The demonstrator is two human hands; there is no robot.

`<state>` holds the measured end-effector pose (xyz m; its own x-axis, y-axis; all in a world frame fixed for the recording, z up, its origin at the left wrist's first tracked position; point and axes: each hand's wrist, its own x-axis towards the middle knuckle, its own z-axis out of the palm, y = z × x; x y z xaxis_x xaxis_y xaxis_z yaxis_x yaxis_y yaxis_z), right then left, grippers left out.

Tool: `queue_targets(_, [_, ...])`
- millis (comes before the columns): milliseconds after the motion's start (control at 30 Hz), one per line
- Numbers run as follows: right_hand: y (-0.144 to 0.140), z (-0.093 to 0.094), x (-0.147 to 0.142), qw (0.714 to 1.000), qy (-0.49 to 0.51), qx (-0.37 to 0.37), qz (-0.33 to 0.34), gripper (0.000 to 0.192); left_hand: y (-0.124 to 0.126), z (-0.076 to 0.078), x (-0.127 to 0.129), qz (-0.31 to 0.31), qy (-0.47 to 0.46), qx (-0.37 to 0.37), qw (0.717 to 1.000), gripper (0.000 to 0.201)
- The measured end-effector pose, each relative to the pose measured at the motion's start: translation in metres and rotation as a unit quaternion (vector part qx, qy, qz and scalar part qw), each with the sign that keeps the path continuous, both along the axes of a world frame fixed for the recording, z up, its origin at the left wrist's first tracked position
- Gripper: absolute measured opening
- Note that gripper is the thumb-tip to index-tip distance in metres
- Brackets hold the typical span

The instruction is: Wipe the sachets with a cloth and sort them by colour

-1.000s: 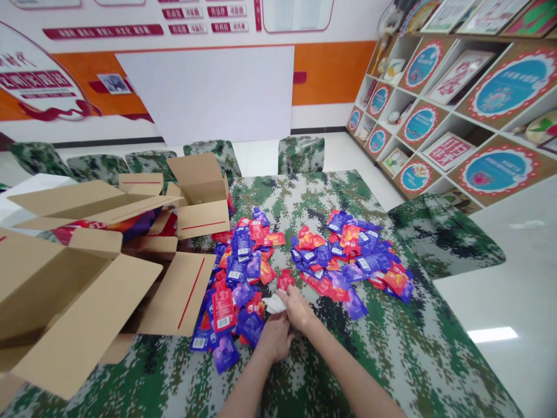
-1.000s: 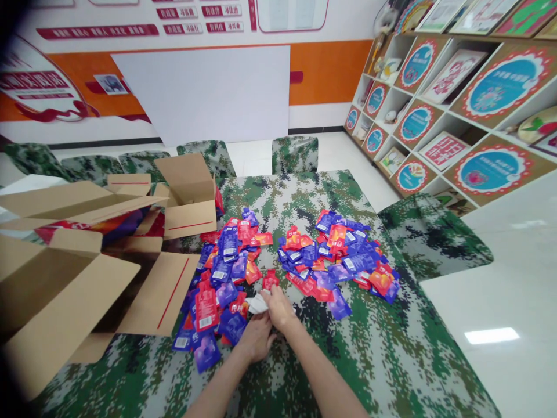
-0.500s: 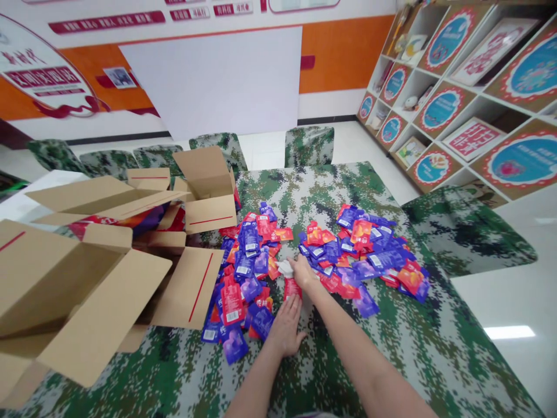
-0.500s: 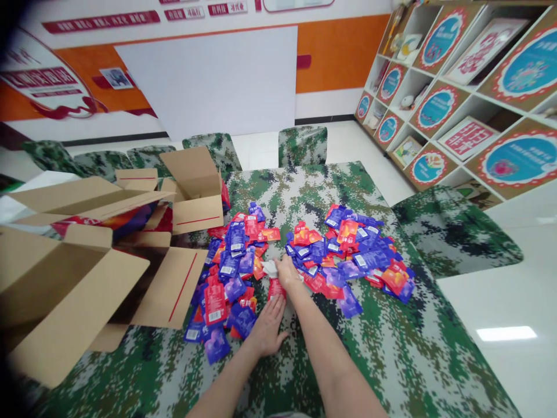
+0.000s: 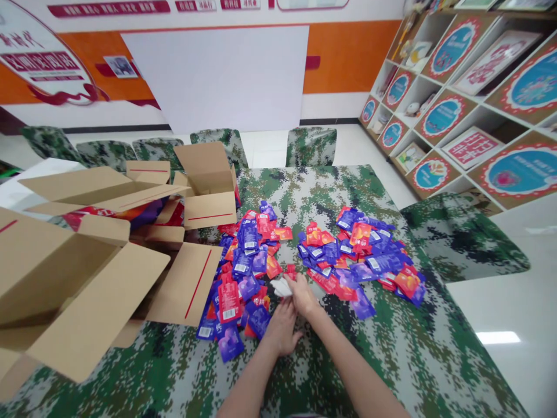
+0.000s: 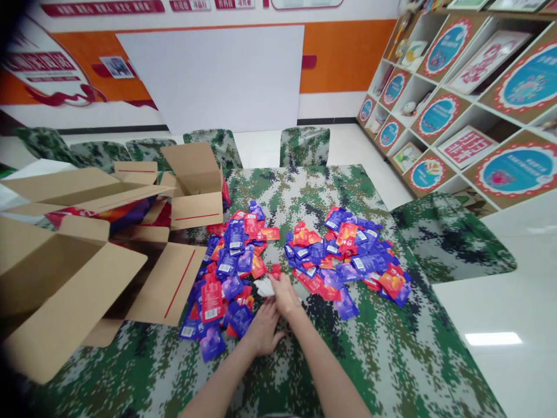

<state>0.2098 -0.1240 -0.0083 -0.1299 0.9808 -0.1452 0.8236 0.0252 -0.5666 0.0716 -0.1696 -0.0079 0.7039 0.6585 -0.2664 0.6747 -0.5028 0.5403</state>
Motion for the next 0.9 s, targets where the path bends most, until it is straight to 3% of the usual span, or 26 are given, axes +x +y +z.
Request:
queue_targets(200, [0.067, -0.004, 0.015, 0.998, -0.060, -0.008, -0.027, 0.047, 0.002, 0.000, 0.001, -0.013, 0.004, 0.028, 1.000, 0.086])
queue_targets(333, [0.075, -0.002, 0.016, 0.998, -0.053, -0.006, -0.023, 0.049, 0.000, -0.001, 0.000, -0.018, 0.008, 0.026, 0.999, 0.086])
queue_targets(433, [0.057, 0.004, 0.021, 0.998, -0.034, 0.016, -0.041, 0.059, 0.001, 0.001, 0.000, -0.022, 0.013, 0.014, 1.000, 0.085])
queue_targets(567, [0.008, 0.006, 0.038, 0.995, 0.025, 0.057, -0.079, 0.069, 0.009, 0.010, 0.002, 0.007, -0.003, 0.016, 1.000, 0.072])
queue_targets(733, [-0.048, -0.011, 0.047, 0.993, 0.057, 0.027, -0.100, 0.066, 0.032, 0.014, 0.012, 0.240, 0.008, 0.015, 0.971, 0.069])
queue_targets(900, [-0.060, -0.025, 0.037, 0.992, 0.043, -0.016, -0.114, 0.066, 0.046, 0.000, 0.027, 0.330, -0.055, -0.043, 0.941, 0.078])
